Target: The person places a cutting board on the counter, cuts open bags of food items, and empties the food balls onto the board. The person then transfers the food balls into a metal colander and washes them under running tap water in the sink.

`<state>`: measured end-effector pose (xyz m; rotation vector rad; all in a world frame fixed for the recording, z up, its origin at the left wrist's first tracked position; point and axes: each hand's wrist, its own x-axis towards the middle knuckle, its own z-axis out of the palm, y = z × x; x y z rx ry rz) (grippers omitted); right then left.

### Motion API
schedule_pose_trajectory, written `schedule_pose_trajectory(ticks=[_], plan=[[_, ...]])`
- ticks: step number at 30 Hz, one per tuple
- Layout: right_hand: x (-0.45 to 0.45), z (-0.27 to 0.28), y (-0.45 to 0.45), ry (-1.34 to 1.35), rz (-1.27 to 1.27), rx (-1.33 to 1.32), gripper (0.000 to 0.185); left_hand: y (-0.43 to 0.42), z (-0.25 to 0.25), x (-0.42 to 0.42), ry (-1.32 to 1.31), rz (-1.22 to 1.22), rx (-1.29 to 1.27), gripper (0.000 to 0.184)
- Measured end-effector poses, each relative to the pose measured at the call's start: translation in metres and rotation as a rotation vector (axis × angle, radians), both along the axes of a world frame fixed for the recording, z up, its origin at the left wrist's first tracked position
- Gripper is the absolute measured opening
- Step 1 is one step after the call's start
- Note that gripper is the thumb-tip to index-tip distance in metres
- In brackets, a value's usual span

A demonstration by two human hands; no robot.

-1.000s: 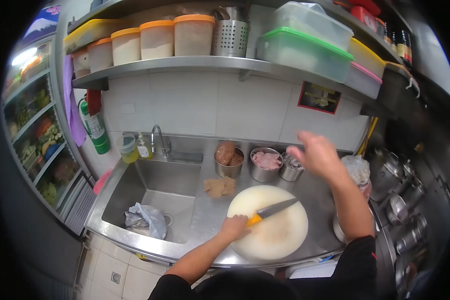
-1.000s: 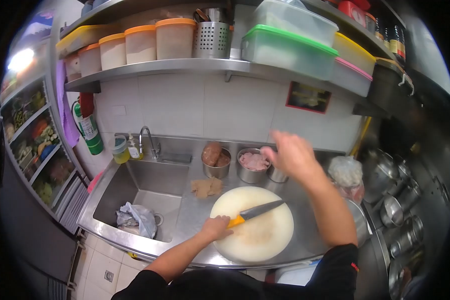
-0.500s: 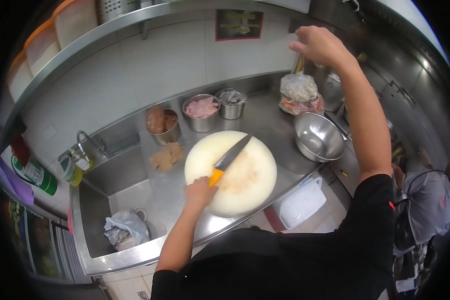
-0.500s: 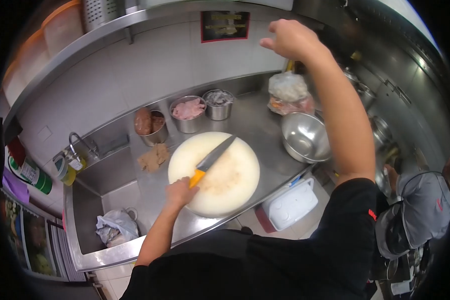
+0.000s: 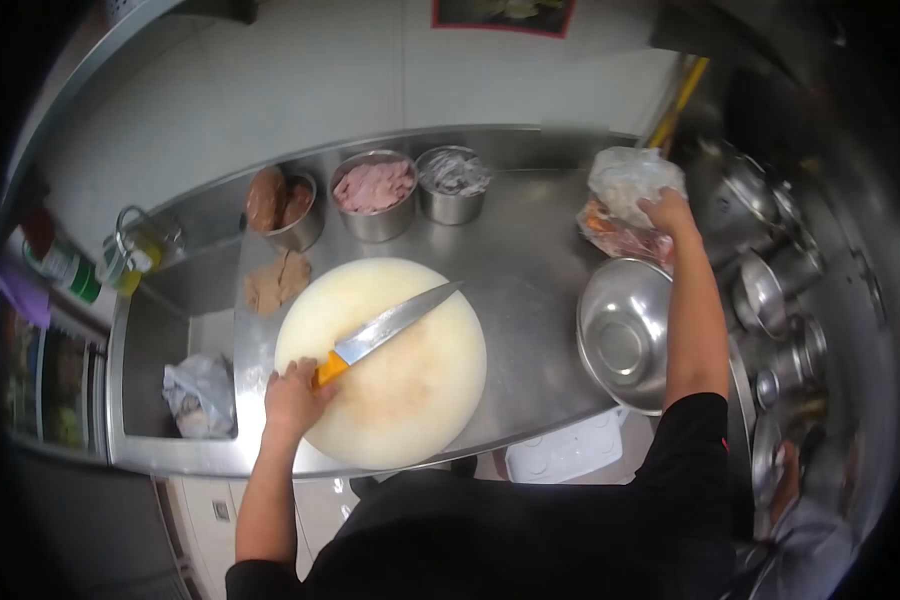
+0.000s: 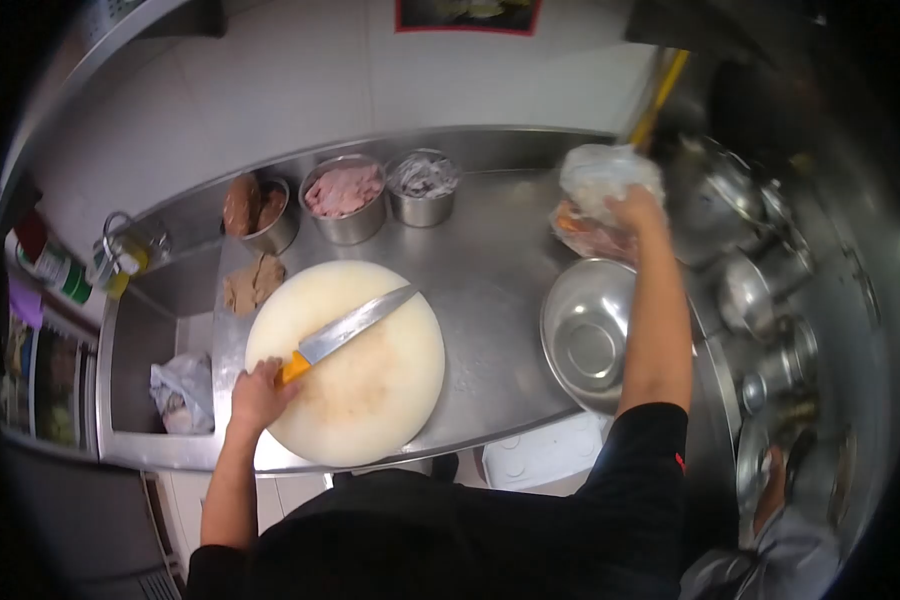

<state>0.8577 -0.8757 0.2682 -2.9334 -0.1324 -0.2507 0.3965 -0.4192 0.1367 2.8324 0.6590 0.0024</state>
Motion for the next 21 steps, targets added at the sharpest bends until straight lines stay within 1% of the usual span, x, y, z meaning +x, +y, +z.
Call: schedule_pose_trajectory(ticks=[1, 2, 3, 5, 6, 7, 9, 10, 11, 12, 14, 17, 18, 20, 21], plan=[[0.036, -0.026, -0.015, -0.023, 0.021, -0.067, 0.077, -0.008, 0.011, 0.006, 0.046, 0.051, -0.028, 0.048], [0.073, -0.046, -0.026, -0.061, 0.042, -0.171, 0.078, -0.013, 0.019, 0.009, 0.092, 0.116, -0.057, 0.048], [0.099, -0.059, -0.038, -0.157, 0.1, -0.222, 0.08, -0.013, 0.011, 0.012, 0.09, 0.158, -0.071, 0.045], [0.201, -0.11, -0.082, -0.57, 0.215, -0.214, 0.076, -0.016, 0.011, 0.014, 0.089, 0.182, -0.106, 0.04], [0.187, -0.083, -0.067, -0.36, 0.22, -0.02, 0.072, -0.016, 0.008, 0.012, 0.083, 0.183, -0.099, 0.04], [0.191, -0.076, -0.063, -0.388, 0.357, 0.104, 0.074, -0.017, 0.01, 0.013, 0.126, 0.213, -0.117, 0.04], [0.221, -0.08, -0.065, -0.17, 0.29, 0.076, 0.079, -0.018, -0.002, 0.011, 0.093, 0.256, -0.074, 0.04], [0.293, -0.126, -0.101, -0.203, 0.491, 0.174, 0.081, -0.019, 0.001, 0.009, 0.089, 0.282, -0.086, 0.04], [0.264, -0.107, -0.082, -0.124, 0.373, 0.084, 0.079, -0.019, 0.003, 0.01, 0.081, 0.295, -0.102, 0.041], [0.245, -0.092, -0.069, -0.298, 0.436, -0.054, 0.066, -0.019, 0.005, 0.01, 0.072, 0.299, -0.12, 0.041], [0.244, -0.085, -0.055, -0.152, 0.266, -0.226, 0.056, -0.018, 0.014, 0.009, 0.073, 0.274, -0.113, 0.04], [0.219, -0.066, -0.041, -0.216, 0.151, 0.004, 0.057, -0.025, 0.005, 0.008, 0.074, 0.235, -0.06, 0.038], [0.219, -0.052, -0.032, -0.278, 0.159, 0.018, 0.061, -0.024, 0.001, 0.01, 0.077, 0.211, -0.039, 0.037], [0.218, -0.021, -0.016, -0.339, 0.189, 0.112, 0.057, -0.023, -0.007, 0.009, 0.075, 0.22, -0.036, 0.035], [0.216, -0.009, -0.016, -0.328, 0.236, 0.131, 0.054, -0.023, -0.011, 0.013, 0.075, 0.193, -0.031, 0.034]])
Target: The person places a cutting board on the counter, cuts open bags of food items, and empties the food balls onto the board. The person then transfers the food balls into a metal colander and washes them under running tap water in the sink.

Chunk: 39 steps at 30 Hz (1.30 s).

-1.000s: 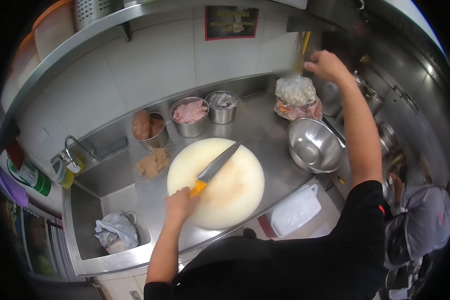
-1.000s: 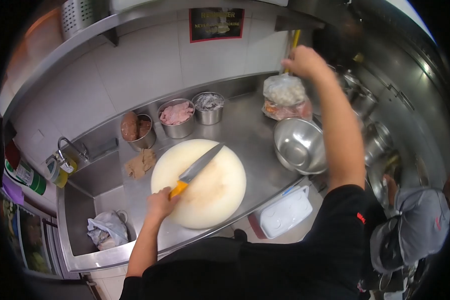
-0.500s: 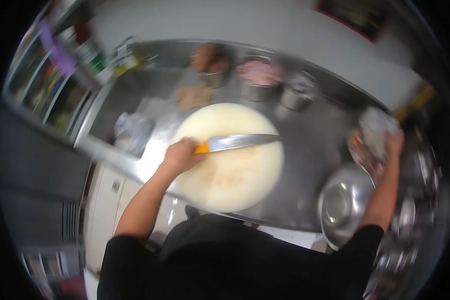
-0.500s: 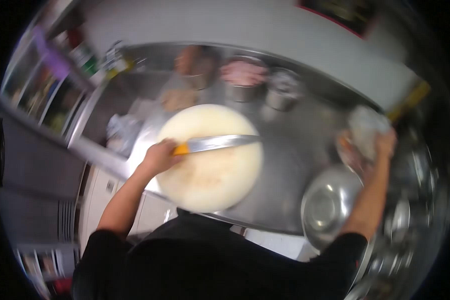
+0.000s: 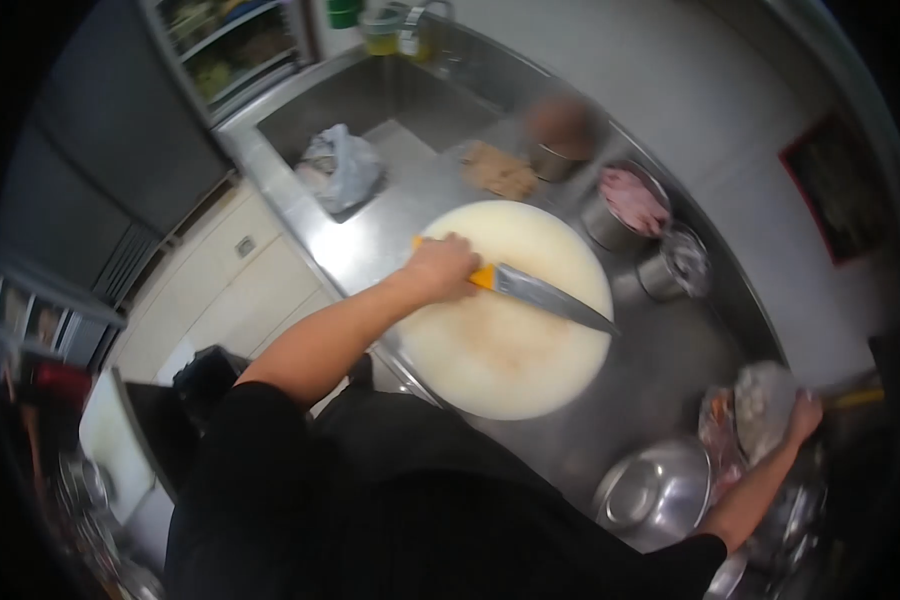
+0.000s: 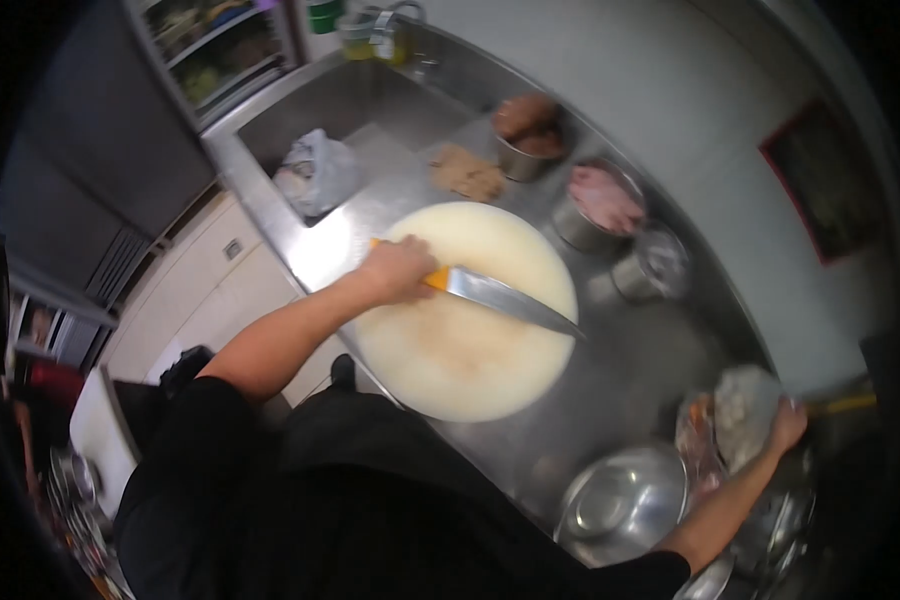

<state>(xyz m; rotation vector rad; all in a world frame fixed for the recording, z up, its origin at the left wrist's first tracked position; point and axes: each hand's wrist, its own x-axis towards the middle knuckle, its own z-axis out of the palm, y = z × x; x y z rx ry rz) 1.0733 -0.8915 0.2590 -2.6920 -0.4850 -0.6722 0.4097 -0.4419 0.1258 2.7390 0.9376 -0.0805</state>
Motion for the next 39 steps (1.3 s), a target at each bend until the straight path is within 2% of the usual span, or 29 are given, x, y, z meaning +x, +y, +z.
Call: schedule_pose_trajectory(ticks=[2, 4, 6, 7, 8, 9, 10, 11, 12, 13, 14, 15, 18, 19, 20, 23, 27, 29, 32, 35, 38, 39], plan=[[-0.029, 0.027, 0.01, -0.036, 0.097, 0.098, 0.044, -0.004, 0.009, 0.005, 0.062, 0.005, 0.003, 0.034], [-0.038, 0.04, 0.01, 0.134, 0.249, 0.374, 0.036, -0.004, 0.007, 0.006, 0.058, 0.002, -0.013, 0.036], [-0.082, 0.055, 0.031, 0.167, 0.319, 0.412, 0.031, -0.006, 0.01, 0.008, 0.056, 0.007, 0.017, 0.034], [-0.118, 0.064, 0.056, 0.284, 0.206, 0.507, 0.027, -0.005, 0.01, 0.011, 0.063, -0.004, 0.012, 0.033], [-0.136, 0.059, 0.072, 0.289, 0.239, 0.604, 0.026, -0.005, 0.01, 0.013, 0.068, -0.012, 0.013, 0.032], [-0.106, 0.04, 0.072, 0.247, 0.209, 0.541, 0.037, -0.004, 0.01, 0.014, 0.071, -0.016, 0.016, 0.031], [-0.156, 0.056, 0.1, 0.304, 0.164, 0.391, 0.04, -0.002, 0.009, 0.013, 0.056, -0.044, 0.044, 0.029], [-0.214, 0.07, 0.13, 0.393, 0.157, 0.458, 0.039, 0.002, 0.009, 0.013, 0.042, -0.073, 0.07, 0.027], [-0.224, 0.061, 0.147, 0.466, 0.134, 0.531, 0.035, 0.006, 0.024, 0.011, 0.056, -0.056, -0.015, 0.025], [-0.233, 0.055, 0.156, 0.392, 0.19, 0.33, 0.031, 0.008, 0.044, 0.006, 0.073, -0.04, -0.104, 0.023], [-0.247, 0.046, 0.17, 0.488, 0.169, 0.41, 0.032, 0.01, 0.05, -0.005, -0.024, -0.016, -0.078, 0.022], [-0.241, 0.02, 0.174, 0.489, 0.238, 0.363, 0.032, 0.02, 0.044, -0.019, -0.06, -0.065, -0.064, 0.024], [-0.275, -0.021, 0.194, 0.597, 0.341, 0.159, 0.033, 0.023, 0.037, -0.046, -0.199, 0.024, -0.298, 0.028], [-0.281, -0.04, 0.198, 0.692, 0.356, 0.107, 0.032, 0.024, 0.026, -0.05, -0.288, -0.025, -0.359, 0.036], [-0.286, -0.057, 0.202, 0.788, 0.373, 0.052, 0.031, 0.019, 0.025, -0.049, -0.295, 0.022, -0.534, 0.037], [-0.304, -0.06, 0.204, 0.888, 0.418, 0.183, 0.023, -0.015, 0.044, -0.019, -0.305, 0.099, -0.992, 0.038], [-0.302, -0.048, 0.191, 0.844, 0.419, 0.08, 0.028, -0.058, 0.043, 0.019, -0.263, 0.006, -1.337, 0.037], [-0.306, -0.038, 0.187, 0.752, 0.407, -0.021, 0.027, -0.079, 0.042, 0.037, -0.241, -0.022, -1.477, 0.037], [-0.322, -0.037, 0.192, 0.356, 0.502, -0.236, 0.023, -0.102, 0.033, 0.074, -0.213, -0.098, -1.576, 0.04], [-0.328, -0.041, 0.201, 0.341, 0.558, -0.244, 0.02, -0.12, 0.017, 0.146, -0.291, -0.105, -1.812, 0.041], [-0.318, -0.035, 0.196, 0.201, 0.595, -0.331, 0.019, -0.147, 0.038, 0.152, -0.243, -0.003, -1.86, 0.039], [-0.312, -0.034, 0.19, 0.205, 0.57, -0.288, 0.018, -0.157, 0.035, 0.136, -0.191, -0.08, -1.856, 0.037]])
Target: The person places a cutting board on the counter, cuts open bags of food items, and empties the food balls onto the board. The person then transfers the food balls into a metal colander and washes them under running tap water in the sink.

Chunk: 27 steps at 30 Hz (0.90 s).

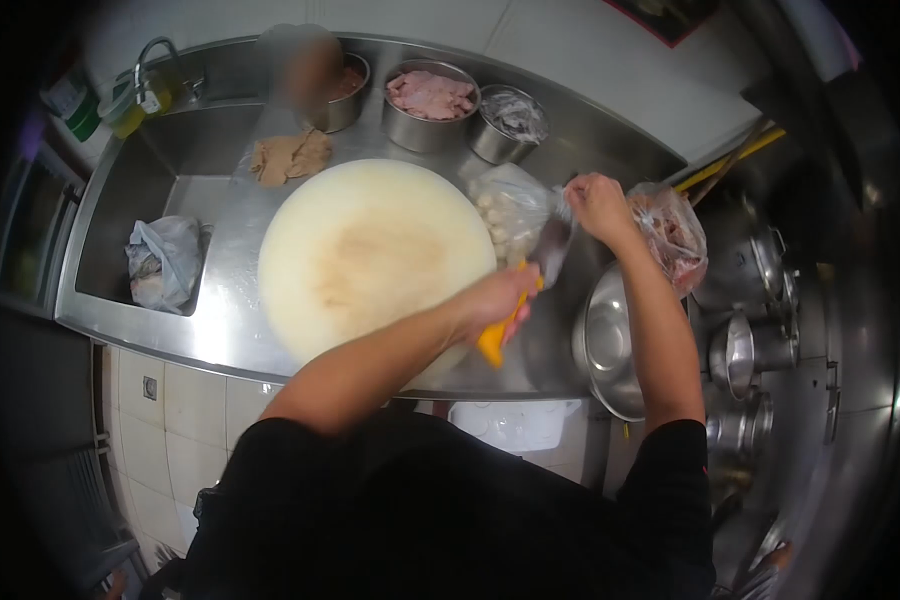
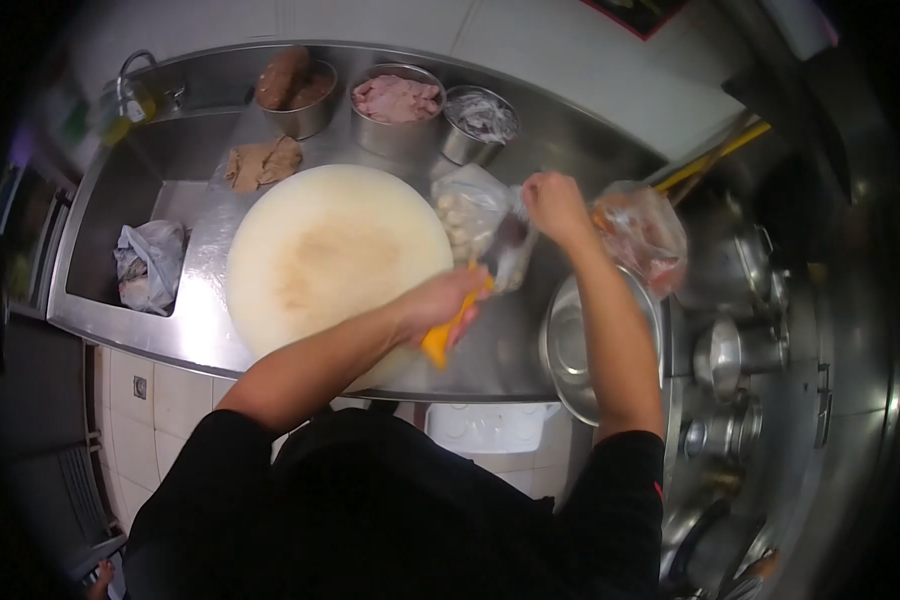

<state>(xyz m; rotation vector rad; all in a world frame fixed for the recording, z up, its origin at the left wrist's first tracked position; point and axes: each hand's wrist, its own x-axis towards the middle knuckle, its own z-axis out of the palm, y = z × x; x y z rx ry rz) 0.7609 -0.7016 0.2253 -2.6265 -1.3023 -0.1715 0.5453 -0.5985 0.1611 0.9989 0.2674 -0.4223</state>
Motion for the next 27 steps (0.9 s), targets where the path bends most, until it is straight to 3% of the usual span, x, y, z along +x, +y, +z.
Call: schedule_pose_trajectory(ticks=[3, 6, 8, 11, 13, 17, 19, 21, 24, 27], plan=[[0.003, 0.009, -0.012, -0.003, -0.023, 0.086, 0.016, -0.017, 0.003, -0.031, -0.009, -0.066, 0.032, 0.038], [-0.004, 0.013, -0.021, -0.07, 0.099, 0.072, 0.013, -0.038, 0.006, 0.036, 0.034, 0.066, -0.144, 0.04], [0.005, 0.016, -0.03, -0.15, 0.006, 0.13, 0.013, -0.058, 0.019, 0.049, 0.031, 0.061, -0.176, 0.04], [0.0, 0.045, -0.05, -0.229, -0.129, 0.318, 0.014, -0.093, 0.019, 0.003, 0.009, -0.071, -0.132, 0.039], [-0.021, 0.074, -0.061, -0.229, -0.176, 0.454, 0.016, -0.089, 0.008, -0.027, 0.028, -0.189, -0.09, 0.039], [-0.09, 0.113, -0.09, -0.154, -0.295, 0.676, 0.019, -0.023, 0.001, -0.047, -0.045, 0.011, 0.044, 0.04], [-0.131, 0.11, -0.114, -0.095, -0.392, 0.817, 0.014, 0.038, 0.006, -0.065, -0.093, 0.092, 0.264, 0.039], [-0.183, 0.082, -0.149, 0.168, -0.436, 1.022, 0.014, 0.1, 0.004, -0.094, -0.153, 0.157, 0.594, 0.04], [-0.274, 0.007, -0.207, 0.297, -0.672, 1.169, 0.021, 0.19, -0.026, -0.135, -0.281, 0.191, 1.164, 0.043], [-0.372, -0.105, -0.269, 0.386, -1.084, 1.425, 0.018, 0.23, -0.041, -0.152, -0.475, 0.133, 1.599, 0.049]])
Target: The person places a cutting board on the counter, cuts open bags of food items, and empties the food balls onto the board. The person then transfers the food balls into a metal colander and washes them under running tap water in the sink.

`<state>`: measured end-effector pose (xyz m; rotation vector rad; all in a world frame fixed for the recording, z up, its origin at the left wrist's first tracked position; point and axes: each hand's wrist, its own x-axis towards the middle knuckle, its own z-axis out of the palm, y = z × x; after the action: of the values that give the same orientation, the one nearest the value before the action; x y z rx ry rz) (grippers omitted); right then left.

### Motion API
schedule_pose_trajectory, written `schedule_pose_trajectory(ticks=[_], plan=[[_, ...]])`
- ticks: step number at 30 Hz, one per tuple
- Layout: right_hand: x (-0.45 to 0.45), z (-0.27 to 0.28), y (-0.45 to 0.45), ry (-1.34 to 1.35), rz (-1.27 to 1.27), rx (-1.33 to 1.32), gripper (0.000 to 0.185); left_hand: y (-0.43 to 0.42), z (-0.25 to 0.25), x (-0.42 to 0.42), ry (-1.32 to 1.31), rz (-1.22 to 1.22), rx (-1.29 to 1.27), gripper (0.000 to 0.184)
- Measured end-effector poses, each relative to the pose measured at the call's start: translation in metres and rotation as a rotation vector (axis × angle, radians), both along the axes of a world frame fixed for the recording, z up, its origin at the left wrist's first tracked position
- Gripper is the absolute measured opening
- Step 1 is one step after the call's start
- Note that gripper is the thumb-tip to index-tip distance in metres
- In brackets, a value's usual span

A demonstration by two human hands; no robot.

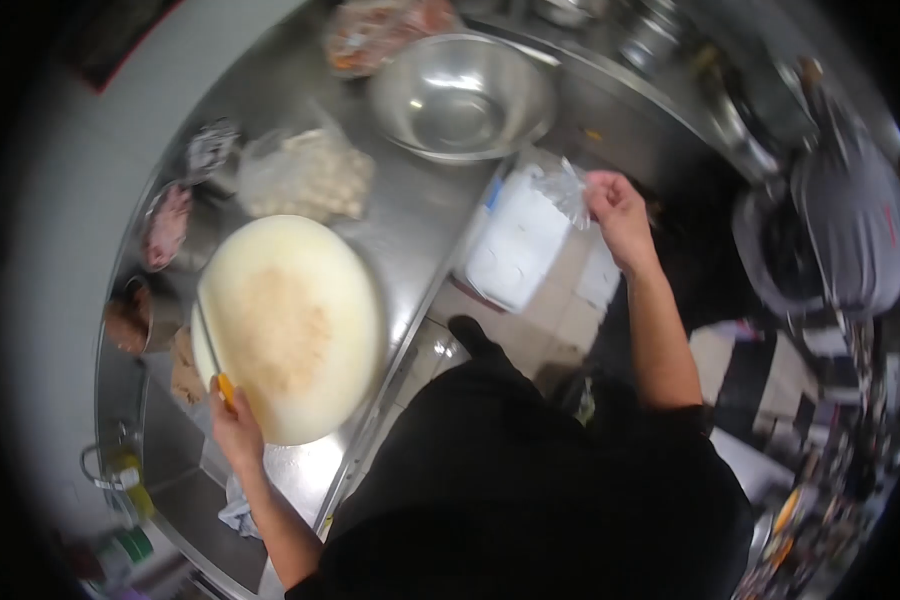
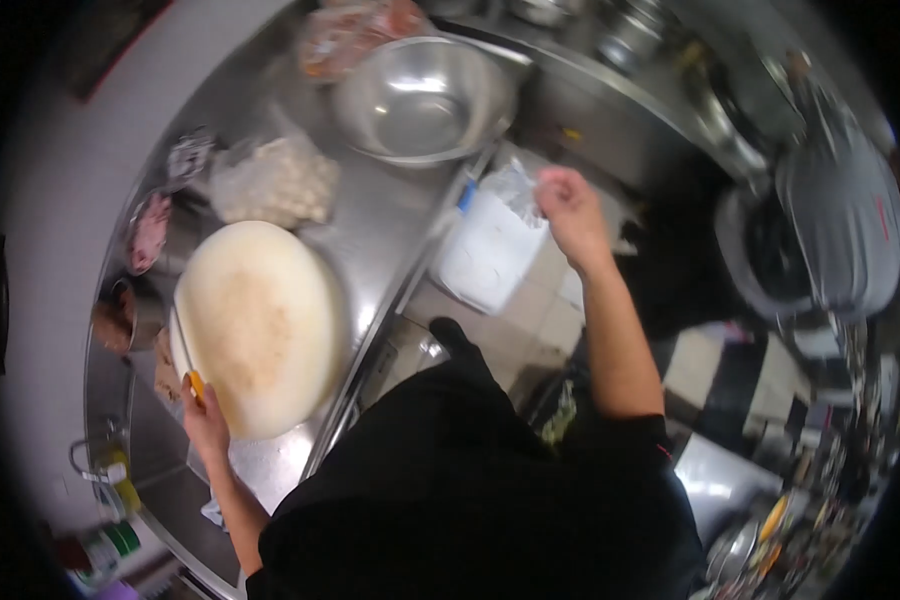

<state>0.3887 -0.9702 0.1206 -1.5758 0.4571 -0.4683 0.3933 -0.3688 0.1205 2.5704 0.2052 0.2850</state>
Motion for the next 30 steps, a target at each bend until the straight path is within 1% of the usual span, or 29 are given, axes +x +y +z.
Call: schedule_pose_trajectory(ticks=[3, 4, 6, 7, 9, 10, 11, 12, 13, 14, 15, 16, 17, 18, 20, 22, 24, 25, 27, 28, 29, 30], plan=[[-0.117, -0.072, -0.026, 0.263, -0.362, 0.293, 0.014, 0.018, -0.023, 0.004, -0.053, -0.114, 0.249, 0.054], [-0.157, -0.098, -0.03, 0.285, -0.466, 0.329, 0.011, 0.015, -0.023, 0.005, -0.004, -0.147, 0.264, 0.055], [-0.238, -0.151, -0.034, 0.383, -0.62, 0.353, 0.011, 0.003, -0.019, 0.008, 0.071, -0.204, 0.302, 0.057], [-0.274, -0.17, -0.027, 0.43, -0.664, 0.354, 0.01, 0.004, -0.023, 0.012, 0.095, -0.209, 0.363, 0.058], [-0.339, -0.199, -0.009, 0.519, -0.747, 0.353, 0.011, 0.002, -0.024, 0.013, 0.115, -0.204, 0.372, 0.058], [-0.365, -0.21, 0.003, 0.619, -0.773, 0.32, 0.014, 0.0, -0.025, 0.014, 0.116, -0.19, 0.368, 0.058], [-0.398, -0.229, 0.014, 0.776, -0.707, 0.09, 0.022, 0.003, -0.027, 0.015, 0.086, -0.228, 0.417, 0.057], [-0.426, -0.25, 0.021, 0.909, -0.601, -0.146, 0.032, 0.003, -0.032, 0.019, 0.14, -0.311, 0.381, 0.056], [-0.453, -0.268, 0.035, 1.064, -0.436, -0.463, 0.054, 0.009, -0.039, 0.024, 0.174, -0.351, 0.352, 0.056], [-0.469, -0.279, 0.052, 1.187, -0.275, -0.467, 0.066, 0.022, -0.038, 0.029, 0.192, -0.355, 0.325, 0.056], [-0.469, -0.304, 0.047, 1.355, 0.04, -0.593, 0.075, 0.016, -0.035, 0.026, 0.26, -0.245, 0.419, 0.056], [-0.469, -0.328, 0.042, 1.439, 0.368, -0.735, 0.084, 0.005, -0.03, 0.017, 0.159, -0.183, 0.529, 0.059], [-0.45, -0.327, 0.045, 1.221, -0.063, -0.312, 0.083, -0.006, -0.019, 0.013, 0.174, -0.161, 0.487, 0.059], [-0.407, -0.3, 0.046, 1.222, 0.073, -0.396, 0.076, -0.016, -0.01, 0.009, 0.19, -0.107, 0.461, 0.057], [-0.316, -0.258, 0.061, 1.066, 0.161, -0.362, 0.059, -0.027, -0.006, 0.003, 0.114, -0.042, 0.393, 0.054], [-0.219, -0.222, 0.084, 0.788, 0.234, -0.438, 0.054, -0.03, -0.004, -0.002, 0.127, 0.005, 0.309, 0.052], [-0.109, -0.151, 0.107, 0.52, 0.362, -0.432, 0.055, -0.03, -0.006, -0.002, 0.131, 0.051, 0.264, 0.05], [-0.057, -0.133, 0.118, 0.266, 0.367, -0.51, 0.05, -0.031, -0.008, -0.003, 0.136, 0.069, 0.246, 0.049], [0.035, -0.042, 0.155, 0.039, 0.4, -0.549, 0.041, -0.034, -0.007, -0.003, 0.148, 0.094, 0.246, 0.047], [0.07, -0.005, 0.17, -0.101, 0.455, -0.582, 0.039, -0.036, -0.008, -0.005, 0.154, 0.101, 0.253, 0.046], [0.105, 0.02, 0.185, -0.241, 0.508, -0.607, 0.037, -0.039, -0.007, -0.006, 0.154, 0.118, 0.252, 0.046], [0.138, 0.034, 0.201, -0.313, 0.558, -0.62, 0.035, -0.042, -0.006, -0.008, 0.158, 0.135, 0.256, 0.046]])
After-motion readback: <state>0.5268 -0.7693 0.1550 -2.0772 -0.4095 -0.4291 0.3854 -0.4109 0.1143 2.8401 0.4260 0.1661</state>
